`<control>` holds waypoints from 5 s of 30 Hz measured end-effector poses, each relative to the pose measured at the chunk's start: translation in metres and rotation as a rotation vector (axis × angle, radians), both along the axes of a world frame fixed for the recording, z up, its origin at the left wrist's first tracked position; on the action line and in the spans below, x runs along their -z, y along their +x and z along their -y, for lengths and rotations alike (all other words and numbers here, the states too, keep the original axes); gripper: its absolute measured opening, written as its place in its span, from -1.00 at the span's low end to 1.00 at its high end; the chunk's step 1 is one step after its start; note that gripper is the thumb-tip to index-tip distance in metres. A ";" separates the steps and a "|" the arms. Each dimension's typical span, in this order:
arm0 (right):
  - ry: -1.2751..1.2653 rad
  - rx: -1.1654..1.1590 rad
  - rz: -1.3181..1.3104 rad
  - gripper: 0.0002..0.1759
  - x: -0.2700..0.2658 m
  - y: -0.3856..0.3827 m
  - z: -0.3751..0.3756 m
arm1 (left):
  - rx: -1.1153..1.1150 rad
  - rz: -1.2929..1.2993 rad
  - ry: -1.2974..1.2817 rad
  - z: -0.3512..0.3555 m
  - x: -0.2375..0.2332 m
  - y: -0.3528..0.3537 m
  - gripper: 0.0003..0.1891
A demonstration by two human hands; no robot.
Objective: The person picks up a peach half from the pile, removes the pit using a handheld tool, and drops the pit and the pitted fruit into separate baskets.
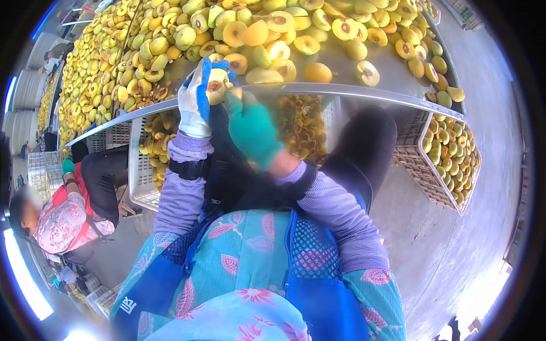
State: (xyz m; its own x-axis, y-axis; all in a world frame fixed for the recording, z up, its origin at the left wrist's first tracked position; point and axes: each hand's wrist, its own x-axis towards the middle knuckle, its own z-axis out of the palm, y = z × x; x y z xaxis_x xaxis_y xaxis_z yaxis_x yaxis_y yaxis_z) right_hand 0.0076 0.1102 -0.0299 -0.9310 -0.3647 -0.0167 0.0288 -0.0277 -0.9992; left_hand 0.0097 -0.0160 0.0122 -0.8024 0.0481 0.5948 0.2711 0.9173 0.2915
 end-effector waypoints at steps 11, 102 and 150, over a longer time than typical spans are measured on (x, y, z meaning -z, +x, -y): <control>0.046 0.114 -0.371 -0.77 -0.016 -0.015 0.005 | -0.224 0.085 0.553 -0.025 -0.001 0.000 -0.85; 0.087 -0.189 -0.178 -0.58 0.002 -0.002 0.016 | 0.200 0.194 1.207 0.012 0.015 0.012 -0.67; -0.727 -0.280 1.121 -0.80 0.037 0.019 -0.046 | -0.435 0.706 -0.053 0.027 -0.005 -0.042 -0.43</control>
State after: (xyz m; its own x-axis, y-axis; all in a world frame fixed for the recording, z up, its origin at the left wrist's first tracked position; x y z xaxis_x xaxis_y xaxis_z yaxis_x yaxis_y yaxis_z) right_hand 0.0267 0.1564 -0.0667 -0.4385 -0.7877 -0.4326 0.8986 -0.3912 -0.1985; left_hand -0.0326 -0.0429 0.0173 -0.9395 -0.3389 -0.0498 -0.3415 0.9152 0.2139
